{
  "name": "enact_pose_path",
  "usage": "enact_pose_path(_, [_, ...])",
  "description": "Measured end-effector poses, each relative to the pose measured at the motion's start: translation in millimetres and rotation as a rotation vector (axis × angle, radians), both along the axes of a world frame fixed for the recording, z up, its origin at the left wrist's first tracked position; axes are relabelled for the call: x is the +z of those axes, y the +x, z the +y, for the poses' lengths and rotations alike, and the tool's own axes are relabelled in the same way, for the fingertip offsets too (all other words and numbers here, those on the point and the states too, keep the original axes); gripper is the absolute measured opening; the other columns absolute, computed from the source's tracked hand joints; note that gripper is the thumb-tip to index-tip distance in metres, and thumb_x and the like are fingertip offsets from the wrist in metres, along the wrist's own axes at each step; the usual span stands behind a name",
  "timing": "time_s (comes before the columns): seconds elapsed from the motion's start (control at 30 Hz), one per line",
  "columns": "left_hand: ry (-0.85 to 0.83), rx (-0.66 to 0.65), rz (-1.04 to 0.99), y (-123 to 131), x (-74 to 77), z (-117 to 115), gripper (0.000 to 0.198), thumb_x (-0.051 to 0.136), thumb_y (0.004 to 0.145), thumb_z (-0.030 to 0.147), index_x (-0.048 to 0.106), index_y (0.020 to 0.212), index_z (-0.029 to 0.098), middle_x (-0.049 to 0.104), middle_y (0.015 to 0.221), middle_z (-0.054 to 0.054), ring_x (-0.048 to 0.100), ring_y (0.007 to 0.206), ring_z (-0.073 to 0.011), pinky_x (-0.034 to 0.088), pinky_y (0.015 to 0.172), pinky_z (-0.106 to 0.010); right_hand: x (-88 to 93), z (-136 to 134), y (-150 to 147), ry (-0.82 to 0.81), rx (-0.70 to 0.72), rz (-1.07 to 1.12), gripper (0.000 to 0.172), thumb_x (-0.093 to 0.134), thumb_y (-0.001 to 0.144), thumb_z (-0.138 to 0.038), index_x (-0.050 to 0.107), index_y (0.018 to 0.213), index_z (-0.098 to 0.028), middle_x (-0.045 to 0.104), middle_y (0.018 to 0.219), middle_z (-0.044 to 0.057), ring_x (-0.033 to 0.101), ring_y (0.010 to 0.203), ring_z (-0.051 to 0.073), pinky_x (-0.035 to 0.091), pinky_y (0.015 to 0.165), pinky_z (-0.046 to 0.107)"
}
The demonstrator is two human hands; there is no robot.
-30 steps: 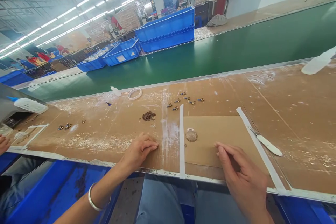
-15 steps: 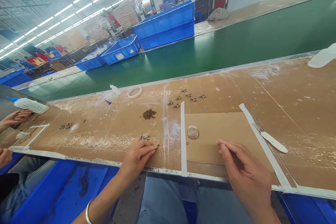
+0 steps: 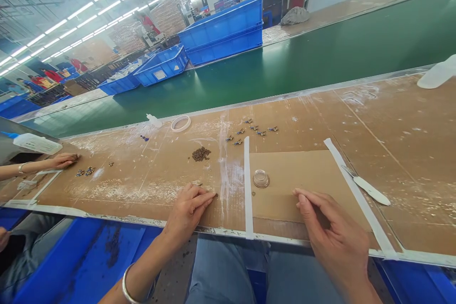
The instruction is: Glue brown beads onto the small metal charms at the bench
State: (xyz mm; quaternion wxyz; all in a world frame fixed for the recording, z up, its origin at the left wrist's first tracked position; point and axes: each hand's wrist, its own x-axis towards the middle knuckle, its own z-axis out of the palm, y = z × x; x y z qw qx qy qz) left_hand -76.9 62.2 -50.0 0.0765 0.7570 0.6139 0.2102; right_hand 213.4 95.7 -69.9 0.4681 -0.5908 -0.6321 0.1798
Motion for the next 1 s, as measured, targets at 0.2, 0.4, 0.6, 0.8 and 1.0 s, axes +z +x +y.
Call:
enact_pose_path(0.2, [0.020,0.093,0.024,-22.4,1.5,6.2,0.025,0.052,0.096,0.024,0.076,0.103,0.028,0.070,0.085,-0.005,0.056,0.082,-0.0200,0.044,0.075,-0.035,1.3,-1.0,-1.5,0.007,-0.006,0.023,0.020,0.055,0.090,-0.041,0.069,0.094,-0.027,0.072,0.090,-0.001,0.068,0.081,0.016,0.055,0.082,0.030])
enact_pose_path(0.4, [0.074,0.401,0.064,-81.0,-2.3,51.5,0.019,0.058,0.091,0.022,0.076,0.095,0.025,0.071,0.088,-0.003,0.062,0.086,-0.0194,0.048,0.080,-0.033,4.7,-2.1,-5.4,0.029,-0.050,-0.007,0.020,0.057,0.088,-0.041,0.071,0.091,-0.027,0.074,0.089,-0.001,0.070,0.083,0.017,0.054,0.084,0.029])
enact_pose_path(0.6, [0.037,0.383,0.117,-91.3,-4.0,80.9,0.017,0.060,0.089,0.017,0.076,0.089,0.022,0.070,0.090,-0.005,0.064,0.087,-0.0197,0.049,0.079,-0.031,3.7,-4.2,-7.6,-0.036,-0.090,0.075,0.020,0.060,0.086,-0.043,0.072,0.089,-0.028,0.074,0.091,-0.001,0.070,0.086,0.020,0.054,0.085,0.031])
enact_pose_path(0.8, [-0.014,0.351,0.134,-86.9,3.6,87.7,0.018,0.057,0.088,0.013,0.071,0.078,0.019,0.066,0.083,-0.007,0.061,0.087,-0.0209,0.045,0.081,-0.033,-1.9,-0.4,-0.7,0.002,-0.038,0.043,0.020,0.059,0.087,-0.041,0.072,0.091,-0.026,0.074,0.091,-0.001,0.070,0.082,0.017,0.053,0.086,0.028])
enact_pose_path(1.0, [-0.062,0.369,0.015,-64.8,20.5,64.8,0.016,0.055,0.087,0.015,0.069,0.080,0.016,0.068,0.080,-0.005,0.063,0.077,-0.0182,0.047,0.073,-0.029,1.3,1.0,-0.2,0.006,-0.036,0.019,0.021,0.058,0.087,-0.040,0.071,0.090,-0.025,0.074,0.087,-0.001,0.070,0.077,0.015,0.055,0.079,0.025])
